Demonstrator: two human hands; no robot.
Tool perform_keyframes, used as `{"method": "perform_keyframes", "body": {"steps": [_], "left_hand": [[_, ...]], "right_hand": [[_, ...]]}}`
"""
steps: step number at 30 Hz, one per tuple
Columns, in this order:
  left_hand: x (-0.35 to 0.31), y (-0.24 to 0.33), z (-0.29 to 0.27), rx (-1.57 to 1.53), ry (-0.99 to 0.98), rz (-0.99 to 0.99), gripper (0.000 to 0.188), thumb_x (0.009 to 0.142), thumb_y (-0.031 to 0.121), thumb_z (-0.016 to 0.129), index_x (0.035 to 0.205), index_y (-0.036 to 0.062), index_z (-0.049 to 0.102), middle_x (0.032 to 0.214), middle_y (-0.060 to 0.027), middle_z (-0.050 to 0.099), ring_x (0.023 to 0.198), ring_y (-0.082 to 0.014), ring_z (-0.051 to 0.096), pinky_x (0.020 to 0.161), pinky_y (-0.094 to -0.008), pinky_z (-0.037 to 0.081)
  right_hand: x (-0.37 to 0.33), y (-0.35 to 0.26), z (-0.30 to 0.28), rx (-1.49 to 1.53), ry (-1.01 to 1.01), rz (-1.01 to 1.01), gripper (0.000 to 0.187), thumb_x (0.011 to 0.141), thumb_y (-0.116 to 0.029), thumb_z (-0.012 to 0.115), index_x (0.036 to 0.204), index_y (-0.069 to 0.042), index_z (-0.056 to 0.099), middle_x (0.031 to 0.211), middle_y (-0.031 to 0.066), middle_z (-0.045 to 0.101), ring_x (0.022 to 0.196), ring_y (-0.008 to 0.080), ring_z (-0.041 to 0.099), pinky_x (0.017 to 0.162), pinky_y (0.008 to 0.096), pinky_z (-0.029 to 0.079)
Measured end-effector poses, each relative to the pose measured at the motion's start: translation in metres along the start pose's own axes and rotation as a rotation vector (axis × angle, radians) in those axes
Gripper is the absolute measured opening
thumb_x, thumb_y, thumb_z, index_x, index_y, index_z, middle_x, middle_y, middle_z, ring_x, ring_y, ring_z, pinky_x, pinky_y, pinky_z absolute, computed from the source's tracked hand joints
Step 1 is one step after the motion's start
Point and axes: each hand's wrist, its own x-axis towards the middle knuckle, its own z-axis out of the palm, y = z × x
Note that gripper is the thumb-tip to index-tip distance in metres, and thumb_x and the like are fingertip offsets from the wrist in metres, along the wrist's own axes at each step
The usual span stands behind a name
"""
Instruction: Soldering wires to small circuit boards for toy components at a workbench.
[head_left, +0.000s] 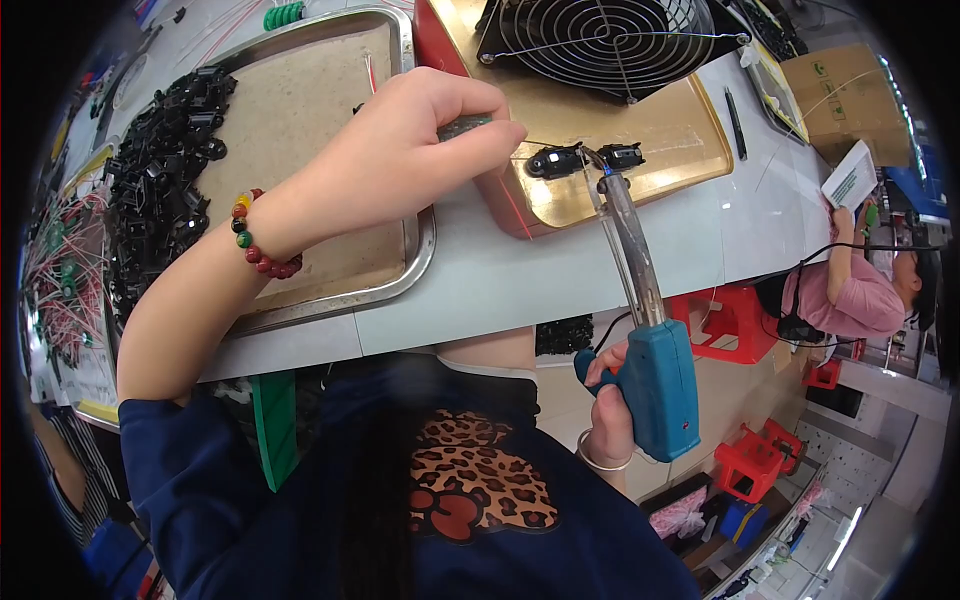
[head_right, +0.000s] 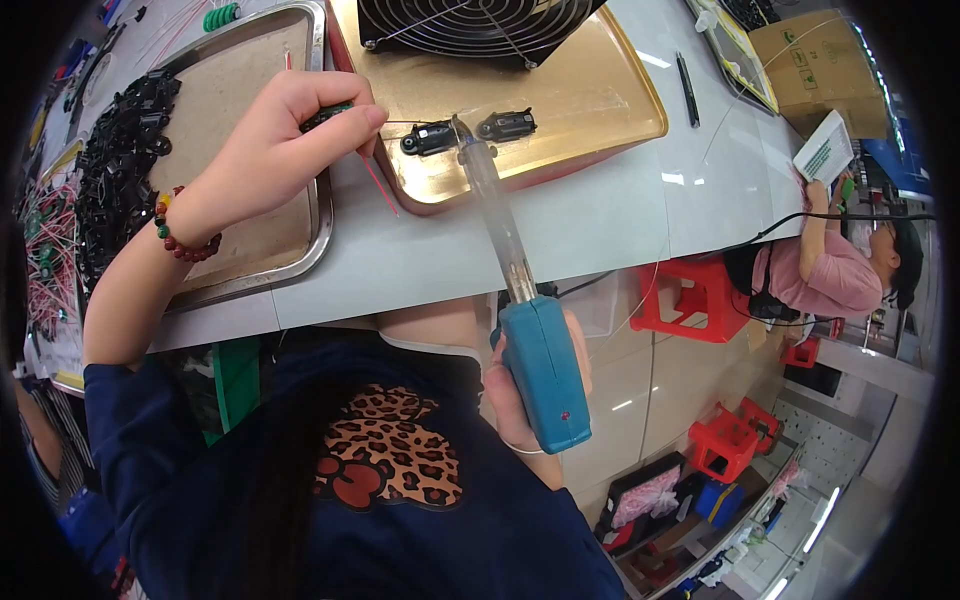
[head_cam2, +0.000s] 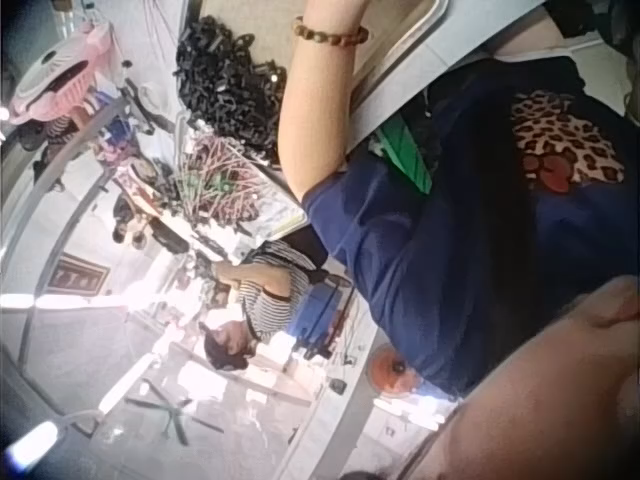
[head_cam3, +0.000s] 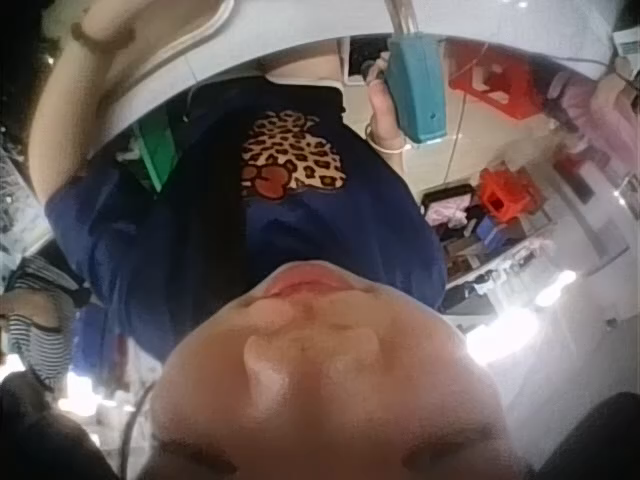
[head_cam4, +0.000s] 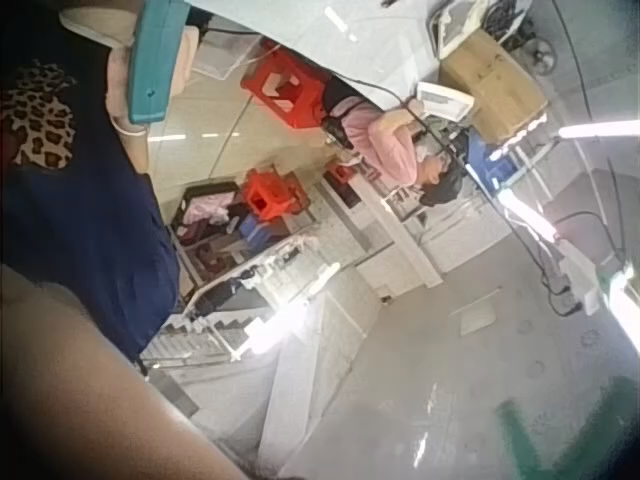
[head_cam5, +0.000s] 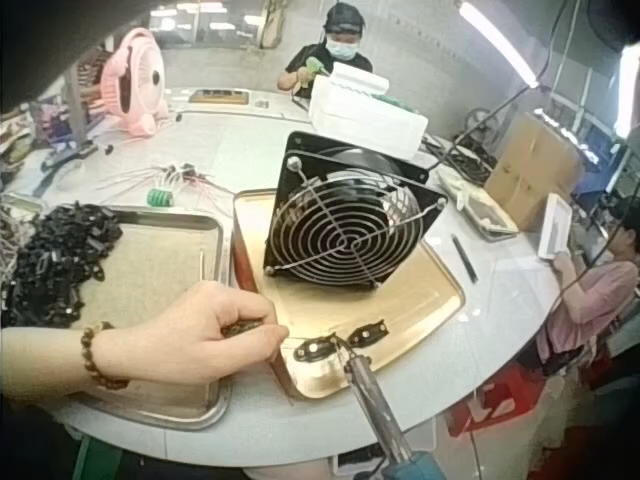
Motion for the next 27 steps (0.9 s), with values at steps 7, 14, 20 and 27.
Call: {"method": "perform_keyframes", "body": {"steps": [7, 14, 20, 27], "left_hand": [[-0.001, -0.001, 0.0, -0.007, 0.005, 0.003, 0.028, 0.092, 0.019, 0.051, 0.076, -0.0024, 0.057, 0.068, -0.0002, 0.055, 0.067, -0.0047, 0.048, 0.062, -0.0217, 0.039], [-0.001, -0.001, 0.0, 0.009, 0.002, -0.009, 0.027, 0.092, 0.019, 0.051, 0.076, -0.0025, 0.057, 0.068, -0.0004, 0.055, 0.068, -0.0047, 0.048, 0.062, -0.0216, 0.039], [0.0, 0.001, 0.001, 0.024, 0.002, -0.013, 0.027, 0.092, 0.019, 0.051, 0.076, -0.0029, 0.057, 0.068, -0.0006, 0.055, 0.067, -0.0049, 0.048, 0.062, -0.0219, 0.039], [0.001, 0.003, 0.002, 0.035, 0.013, -0.014, 0.028, 0.092, 0.019, 0.052, 0.075, -0.0025, 0.057, 0.067, -0.0002, 0.055, 0.066, -0.0047, 0.047, 0.06, -0.0216, 0.038]], "right_hand": [[-0.002, 0.005, -0.002, 0.0, -0.007, -0.003, 0.02, 0.069, -0.016, 0.063, 0.08, 0.0, 0.058, 0.075, 0.0082, 0.053, 0.066, 0.0205, 0.052, 0.059, 0.0292, 0.041], [-0.004, 0.012, -0.011, 0.001, -0.088, -0.015, 0.024, 0.069, -0.013, 0.065, 0.087, 0.002, 0.06, 0.081, 0.0092, 0.057, 0.07, 0.0193, 0.055, 0.062, 0.0281, 0.045], [-0.012, 0.01, -0.007, 0.369, -0.033, 0.203, 0.044, 0.073, -0.015, 0.068, 0.109, 0.007, 0.055, 0.102, 0.0102, 0.056, 0.092, 0.0154, 0.058, 0.078, 0.0241, 0.049], [-0.009, 0.018, -0.018, 0.217, -0.159, 0.11, 0.049, 0.074, -0.013, 0.068, 0.116, 0.007, 0.05, 0.108, 0.0128, 0.054, 0.093, 0.0164, 0.057, 0.076, 0.0242, 0.05]]}}
